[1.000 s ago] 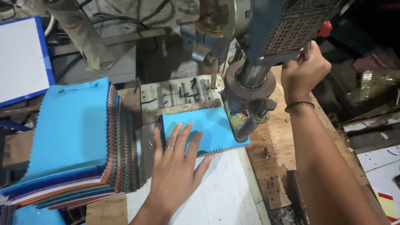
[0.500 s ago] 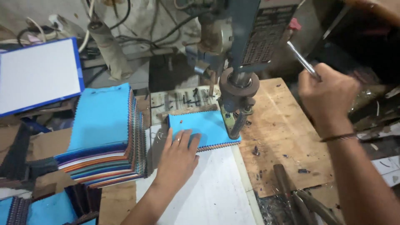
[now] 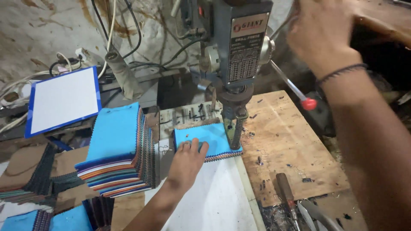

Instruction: Stacking fabric or paper swatches and using a drill press to create holes for binding.

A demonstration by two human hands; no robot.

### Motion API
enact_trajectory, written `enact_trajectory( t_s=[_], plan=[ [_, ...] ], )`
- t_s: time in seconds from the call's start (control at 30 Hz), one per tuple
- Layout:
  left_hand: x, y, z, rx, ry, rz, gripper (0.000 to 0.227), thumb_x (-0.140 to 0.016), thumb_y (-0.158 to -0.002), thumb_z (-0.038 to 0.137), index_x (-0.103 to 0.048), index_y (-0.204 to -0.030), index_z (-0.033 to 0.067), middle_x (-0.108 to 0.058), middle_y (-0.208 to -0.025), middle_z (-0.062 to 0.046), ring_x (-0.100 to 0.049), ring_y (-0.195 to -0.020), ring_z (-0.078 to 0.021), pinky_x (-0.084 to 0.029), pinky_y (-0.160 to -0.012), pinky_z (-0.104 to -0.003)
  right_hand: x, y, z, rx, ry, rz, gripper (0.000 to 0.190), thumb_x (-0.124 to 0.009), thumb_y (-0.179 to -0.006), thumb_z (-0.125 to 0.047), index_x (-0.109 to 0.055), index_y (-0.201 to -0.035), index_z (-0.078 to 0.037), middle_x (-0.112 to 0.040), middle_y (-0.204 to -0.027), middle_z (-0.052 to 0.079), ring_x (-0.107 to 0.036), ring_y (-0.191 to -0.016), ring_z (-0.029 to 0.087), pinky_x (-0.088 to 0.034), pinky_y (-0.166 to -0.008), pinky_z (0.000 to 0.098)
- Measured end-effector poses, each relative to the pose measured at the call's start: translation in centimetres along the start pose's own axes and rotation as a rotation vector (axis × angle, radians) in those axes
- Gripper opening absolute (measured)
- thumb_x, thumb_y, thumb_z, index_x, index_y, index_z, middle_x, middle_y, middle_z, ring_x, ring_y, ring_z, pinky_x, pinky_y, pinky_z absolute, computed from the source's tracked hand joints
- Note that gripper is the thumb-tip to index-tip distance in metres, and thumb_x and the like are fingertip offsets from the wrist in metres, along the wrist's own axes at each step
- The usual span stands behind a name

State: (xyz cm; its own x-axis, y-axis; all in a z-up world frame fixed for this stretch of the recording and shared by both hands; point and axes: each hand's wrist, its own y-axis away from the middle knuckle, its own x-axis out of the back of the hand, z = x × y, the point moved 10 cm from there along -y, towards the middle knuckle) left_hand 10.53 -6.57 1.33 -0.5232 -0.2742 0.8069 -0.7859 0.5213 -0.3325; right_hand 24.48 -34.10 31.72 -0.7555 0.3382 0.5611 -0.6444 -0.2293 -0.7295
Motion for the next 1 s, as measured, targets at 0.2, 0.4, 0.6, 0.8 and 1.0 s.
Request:
enact_trajectory(
  t_s=[0.2, 0.4, 0.6, 0.8, 1.0],
  plan=[
    [1.2, 0.0, 0.3, -0.065, -0.123, -0.040, 0.079, -0.090, -0.062, 0.020, -0.048, -0.129, 0.0172, -0.056, -0.108, -0.008, -0.061, -0.093, -0.0255, -0.049, -0.089, -0.036, 2.0, -0.2, -5.4, 0.049, -0.243, -0.439, 0.040, -0.047, -0.096, -0.021, -0.058, -0.135, -0.022, -0.064, -0.127, 0.021, -0.074, -0.094, 0.054, -0.058, -0.070, 0.0609],
    [1.4, 0.0, 0.8, -0.070, -0.091, -0.007, 0.074, -0.090, -0.064, 0.018, -0.048, -0.126, 0.0164, -0.058, -0.105, -0.010, -0.063, -0.087, -0.0252, -0.052, -0.084, -0.038, 6.0, 3.4, -7.5, 0.237, 0.013, 0.103, 0.032, -0.053, -0.093, -0.019, -0.068, -0.120, -0.014, -0.074, -0.103, 0.001, -0.072, -0.096, 0.023, -0.050, -0.089, 0.0370],
    [1.8, 0.1, 3.1, -0.083, -0.001, -0.138, 0.070, -0.088, -0.064, 0.013, -0.048, -0.122, 0.0115, -0.061, -0.102, -0.014, -0.065, -0.078, -0.0266, -0.056, -0.072, -0.040, 7.9, 12.4, -8.1, 0.162, -0.419, 0.038, 0.053, -0.063, -0.091, -0.007, -0.056, -0.144, -0.004, -0.058, -0.138, 0.013, -0.049, -0.131, 0.029, -0.041, -0.114, 0.0547],
    [3.1, 1.6, 6.4, -0.047, -0.018, -0.184, 0.043, -0.071, -0.085, 0.015, -0.054, -0.123, 0.0081, -0.066, -0.096, -0.017, -0.070, -0.077, -0.0327, -0.060, -0.071, -0.048, -0.4, 26.0, -10.4, 0.045, -0.501, -0.772, 0.048, -0.042, -0.101, -0.037, -0.045, -0.145, -0.018, -0.068, -0.108, 0.011, -0.070, -0.088, 0.034, -0.057, -0.070, 0.0491],
    [5.3, 3.9, 7.1, -0.027, 0.018, -0.130, 0.033, -0.065, -0.089, 0.017, -0.055, -0.118, 0.0065, -0.065, -0.096, -0.021, -0.071, -0.077, -0.0358, -0.060, -0.073, -0.051, -4.4, 37.2, -12.3, 0.059, -0.496, -1.184, 0.043, -0.045, -0.099, -0.049, -0.042, -0.135, -0.027, -0.060, -0.116, 0.007, -0.070, -0.081, 0.037, -0.056, -0.061, 0.0495]
  ],
)
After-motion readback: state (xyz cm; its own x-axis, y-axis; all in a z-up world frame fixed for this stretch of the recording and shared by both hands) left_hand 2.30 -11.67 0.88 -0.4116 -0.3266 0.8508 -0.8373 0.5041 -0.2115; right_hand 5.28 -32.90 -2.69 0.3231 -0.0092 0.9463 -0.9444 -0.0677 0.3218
